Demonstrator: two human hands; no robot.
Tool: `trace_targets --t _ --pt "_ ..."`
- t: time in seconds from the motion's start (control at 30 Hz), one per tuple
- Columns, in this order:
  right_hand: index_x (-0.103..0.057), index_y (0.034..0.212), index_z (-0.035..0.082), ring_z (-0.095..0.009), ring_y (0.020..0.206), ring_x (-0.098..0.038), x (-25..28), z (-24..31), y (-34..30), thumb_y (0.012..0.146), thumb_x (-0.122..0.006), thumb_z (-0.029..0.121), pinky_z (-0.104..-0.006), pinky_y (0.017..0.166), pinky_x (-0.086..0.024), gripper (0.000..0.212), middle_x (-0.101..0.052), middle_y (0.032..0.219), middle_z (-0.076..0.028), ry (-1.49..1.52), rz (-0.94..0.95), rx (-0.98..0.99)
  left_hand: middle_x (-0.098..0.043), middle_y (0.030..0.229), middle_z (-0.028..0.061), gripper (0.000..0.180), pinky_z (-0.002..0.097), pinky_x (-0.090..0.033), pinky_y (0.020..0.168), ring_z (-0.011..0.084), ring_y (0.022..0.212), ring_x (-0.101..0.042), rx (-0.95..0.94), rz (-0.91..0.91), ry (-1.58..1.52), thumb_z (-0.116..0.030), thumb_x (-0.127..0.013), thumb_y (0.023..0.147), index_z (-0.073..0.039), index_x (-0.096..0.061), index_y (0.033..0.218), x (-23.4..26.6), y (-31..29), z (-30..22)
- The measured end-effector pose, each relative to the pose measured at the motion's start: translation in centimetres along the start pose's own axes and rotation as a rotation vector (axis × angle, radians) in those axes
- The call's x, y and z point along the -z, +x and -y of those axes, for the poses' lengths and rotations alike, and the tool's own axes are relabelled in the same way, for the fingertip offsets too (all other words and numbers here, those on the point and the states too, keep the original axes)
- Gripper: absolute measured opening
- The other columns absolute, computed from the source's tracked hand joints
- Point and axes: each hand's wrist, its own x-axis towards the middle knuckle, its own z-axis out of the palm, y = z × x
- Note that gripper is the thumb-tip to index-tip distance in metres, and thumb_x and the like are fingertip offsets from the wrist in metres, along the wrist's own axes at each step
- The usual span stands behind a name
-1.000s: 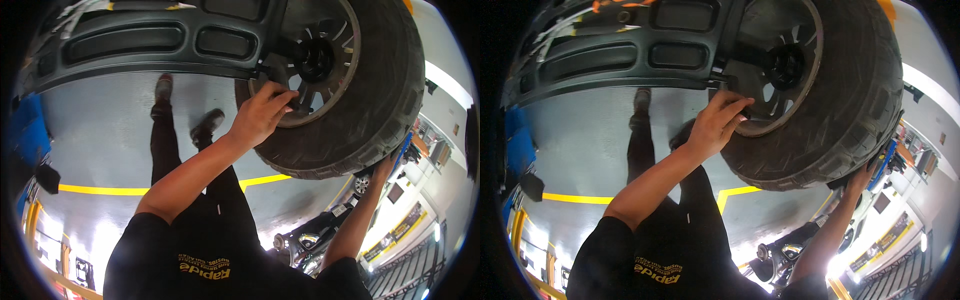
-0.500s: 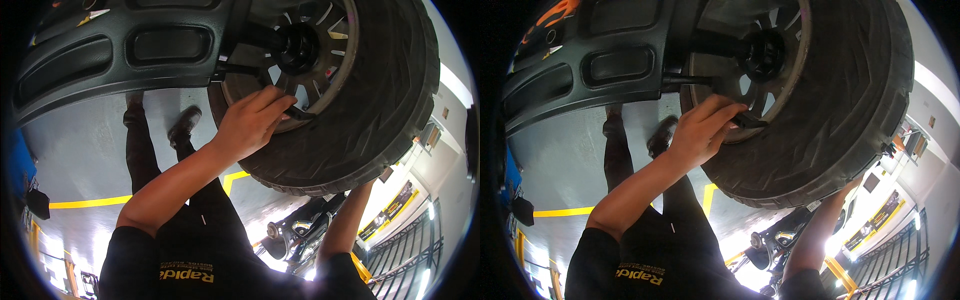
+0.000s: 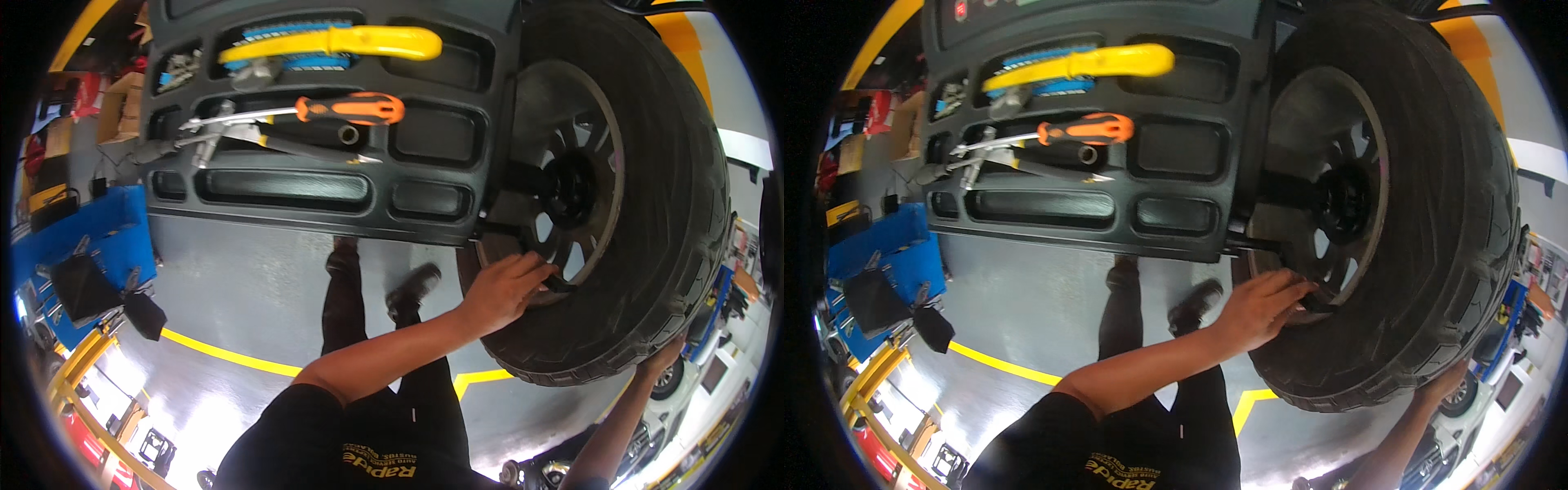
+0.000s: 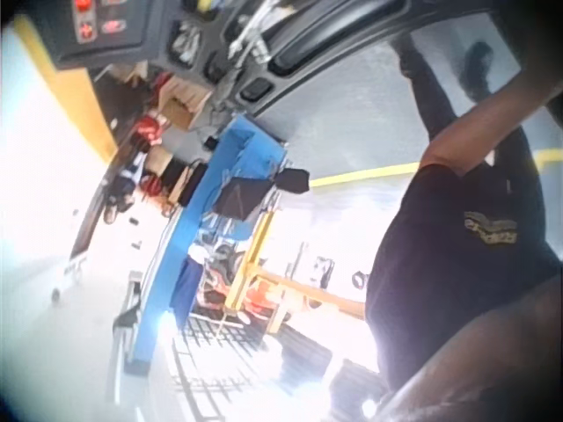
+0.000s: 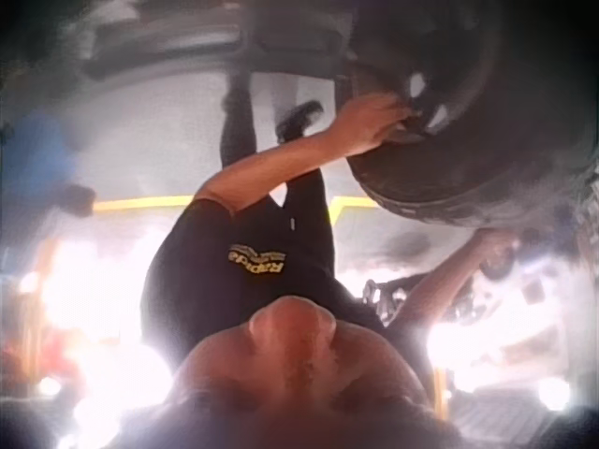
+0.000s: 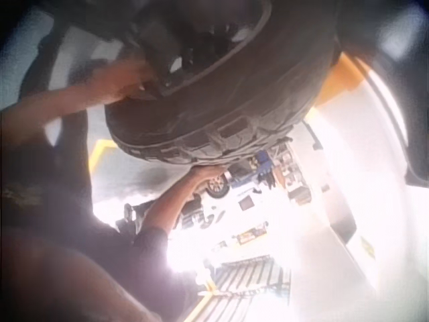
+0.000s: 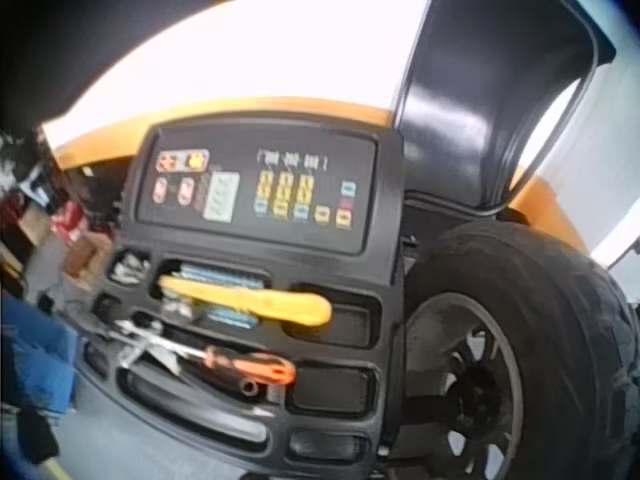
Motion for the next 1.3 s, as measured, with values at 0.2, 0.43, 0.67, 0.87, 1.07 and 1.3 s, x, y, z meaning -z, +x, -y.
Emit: trace_targets --t 0.2,0.43,0.67,0.87,1.07,1.3 --pt "-0.059 0.145 -0.004 -0.041 0.137 -0.058 -1.0 -4.4 -1.6 0.1 -0.063 0.03 -0.0466 0.114 -0.045 0.057 -0.061 0.148 -0.025 -0.133 -0.119 0.094 -0.065 0.111 0.0116 0.043 0.0423 -0.057 0.083 0.0331 0.098 -0.069 0.013 0.015 0.016 -0.003 -0.077 0.086 -0.01 -0.07 0.128 -0.5 -0.6 -0.8" --pt "-0.061 0.144 -0.001 -0.038 0.133 -0.062 -0.3 -6.5 0.3 0.098 -0.064 0.039 -0.0442 0.11 -0.048 0.061 -0.066 0.143 -0.022 -0.032 -0.072 0.059 -0.067 0.116 0.0131 0.042 0.0445 -0.056 0.083 0.0351 0.1 -0.07 0.137 -0.162 -0.115 0.005 -0.075 0.086 -0.007 -0.071 0.127 -2.6 -0.8 -1.1" --pt "-0.064 0.142 0.002 -0.027 0.123 -0.067 0.9 -11.1 2.5 0.099 -0.064 0.039 -0.0384 0.107 -0.049 0.057 -0.071 0.137 -0.015 -0.171 -0.013 0.161 -0.071 0.108 0.0171 0.028 0.0419 -0.055 0.086 0.0393 0.099 -0.07 0.159 -0.407 -0.093 -0.007 -0.07 0.097 -0.003 -0.072 0.125 -3.9 1.6 -0.6" --pt "-0.065 0.14 0.001 -0.032 0.125 -0.067 -0.5 -10.2 1.6 0.098 -0.065 0.043 -0.0414 0.106 -0.05 0.059 -0.069 0.139 -0.018 -0.006 -0.104 -0.009 -0.073 0.103 0.0168 0.029 0.0387 -0.054 0.083 0.0353 0.094 -0.071 0.295 -0.372 -0.125 -0.016 -0.071 0.101 -0.001 -0.073 0.126 -3.2 3.1 -0.8" --pt "-0.065 0.141 0.001 -0.031 0.125 -0.067 0.2 -6.8 -1.2 0.099 -0.063 0.042 -0.0413 0.106 -0.05 0.059 -0.069 0.139 -0.018 0.257 -0.132 -0.138 -0.071 0.1 0.0151 0.026 0.0365 -0.053 0.077 0.033 0.087 -0.071 0.157 -0.366 -0.24 -0.018 -0.069 0.102 -0.003 -0.072 0.123 -5.1 2.1 -0.2" --pt "-0.064 0.141 0.001 -0.031 0.125 -0.067 0.7 -4.9 -2.2 0.1 -0.062 0.042 -0.0413 0.106 -0.05 0.058 -0.069 0.14 -0.017 0.344 -0.138 -0.215 -0.072 0.097 0.012 0.024 0.0385 -0.053 0.073 0.0312 0.083 -0.07 0.019 -0.339 -0.205 -0.023 -0.068 0.102 -0.009 -0.073 0.12 -5.6 1.3 0.2"
